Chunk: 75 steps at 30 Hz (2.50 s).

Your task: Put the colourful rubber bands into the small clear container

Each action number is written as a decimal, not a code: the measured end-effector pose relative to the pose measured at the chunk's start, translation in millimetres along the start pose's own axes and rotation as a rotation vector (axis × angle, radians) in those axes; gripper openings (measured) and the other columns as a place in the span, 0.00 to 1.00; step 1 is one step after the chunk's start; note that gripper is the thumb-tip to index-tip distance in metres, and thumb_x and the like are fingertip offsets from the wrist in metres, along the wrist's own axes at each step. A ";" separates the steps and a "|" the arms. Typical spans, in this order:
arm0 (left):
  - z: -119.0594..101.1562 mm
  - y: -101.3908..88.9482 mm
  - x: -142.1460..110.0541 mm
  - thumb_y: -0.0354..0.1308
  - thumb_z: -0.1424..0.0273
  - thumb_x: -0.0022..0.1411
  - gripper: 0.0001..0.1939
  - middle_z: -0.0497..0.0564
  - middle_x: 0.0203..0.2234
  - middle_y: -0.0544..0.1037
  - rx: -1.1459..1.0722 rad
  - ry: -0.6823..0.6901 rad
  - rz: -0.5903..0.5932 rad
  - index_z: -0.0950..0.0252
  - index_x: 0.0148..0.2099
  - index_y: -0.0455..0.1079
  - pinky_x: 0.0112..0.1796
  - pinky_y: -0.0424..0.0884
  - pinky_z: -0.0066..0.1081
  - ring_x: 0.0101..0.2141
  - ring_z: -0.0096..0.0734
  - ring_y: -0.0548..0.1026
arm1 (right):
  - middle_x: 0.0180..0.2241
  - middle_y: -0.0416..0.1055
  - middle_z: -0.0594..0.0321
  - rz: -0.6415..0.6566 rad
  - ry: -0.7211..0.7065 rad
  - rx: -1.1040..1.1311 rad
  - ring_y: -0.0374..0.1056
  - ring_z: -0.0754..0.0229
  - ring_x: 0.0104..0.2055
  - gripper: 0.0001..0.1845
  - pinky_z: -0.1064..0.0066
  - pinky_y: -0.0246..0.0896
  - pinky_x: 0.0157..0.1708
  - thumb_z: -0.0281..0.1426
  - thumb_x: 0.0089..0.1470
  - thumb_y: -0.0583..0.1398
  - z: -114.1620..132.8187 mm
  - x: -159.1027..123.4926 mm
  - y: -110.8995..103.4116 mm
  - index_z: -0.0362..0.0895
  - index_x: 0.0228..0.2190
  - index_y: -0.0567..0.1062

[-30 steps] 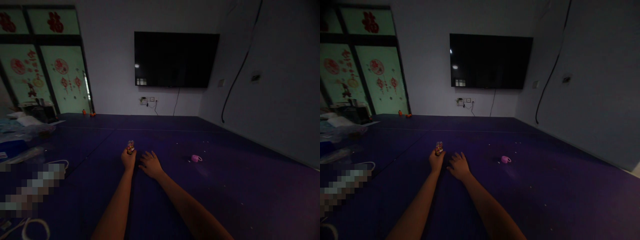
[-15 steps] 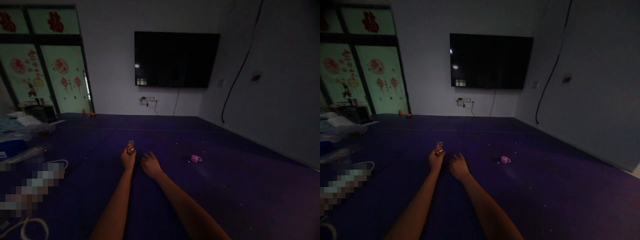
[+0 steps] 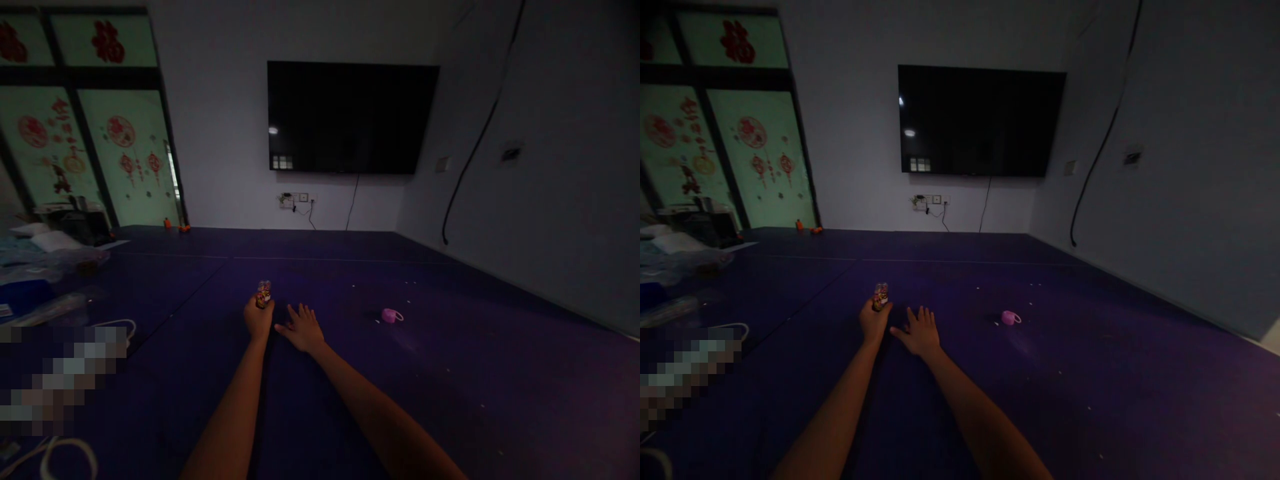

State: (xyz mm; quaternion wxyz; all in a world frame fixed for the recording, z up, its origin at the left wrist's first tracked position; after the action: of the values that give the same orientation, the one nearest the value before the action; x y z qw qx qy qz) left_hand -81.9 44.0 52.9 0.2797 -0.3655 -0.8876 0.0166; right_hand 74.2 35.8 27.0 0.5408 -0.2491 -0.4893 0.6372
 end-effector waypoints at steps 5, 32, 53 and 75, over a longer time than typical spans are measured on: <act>-1.8 0.1 -0.9 0.58 0.66 0.46 0.13 0.50 0.26 0.77 0.000 0.014 0.003 0.65 0.36 0.72 0.32 0.67 0.30 0.27 0.34 0.74 | 0.60 0.54 0.47 0.048 -0.293 0.001 0.47 0.45 0.62 0.34 0.51 0.41 0.58 0.50 0.52 0.56 7.3 16.1 8.6 0.44 0.55 0.64; -5.6 -1.7 -2.0 0.58 0.66 0.48 0.13 0.51 0.28 0.77 0.042 0.016 0.025 0.65 0.38 0.71 0.32 0.68 0.31 0.29 0.35 0.75 | 0.35 0.74 0.59 -0.019 -0.368 0.376 0.68 0.60 0.39 0.24 0.69 0.61 0.43 0.16 0.43 0.49 4.1 28.0 -2.2 0.44 0.37 0.78; -42.0 16.9 -26.2 0.58 0.71 0.49 0.22 0.53 0.38 0.77 0.506 0.406 0.406 0.59 0.49 0.70 0.43 0.61 0.37 0.44 0.43 0.69 | 0.11 0.38 0.77 -0.505 0.199 1.637 0.38 0.70 0.11 0.29 0.79 0.38 0.11 0.57 0.54 0.43 -60.5 51.8 -15.6 0.47 0.18 0.46; -50.8 27.3 -40.6 0.57 0.70 0.49 0.23 0.54 0.39 0.77 0.498 0.504 0.584 0.60 0.51 0.70 0.45 0.57 0.40 0.45 0.44 0.67 | 0.14 0.49 0.73 -0.581 0.148 1.813 0.50 0.68 0.15 0.28 0.75 0.52 0.16 0.55 0.55 0.47 -48.7 56.5 -21.7 0.46 0.18 0.50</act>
State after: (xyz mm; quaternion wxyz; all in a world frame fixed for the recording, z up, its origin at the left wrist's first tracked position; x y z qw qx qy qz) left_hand -15.2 28.3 69.6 0.5499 -0.5147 -0.6206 0.2181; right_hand 108.7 104.4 39.0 0.6946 0.3563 0.1836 0.5974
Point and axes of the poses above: each hand's wrist, its own x-axis towards the middle knuckle, its own y-axis out of the palm, z = x × y, the point moved 6 cm from there along x, towards the middle knuckle
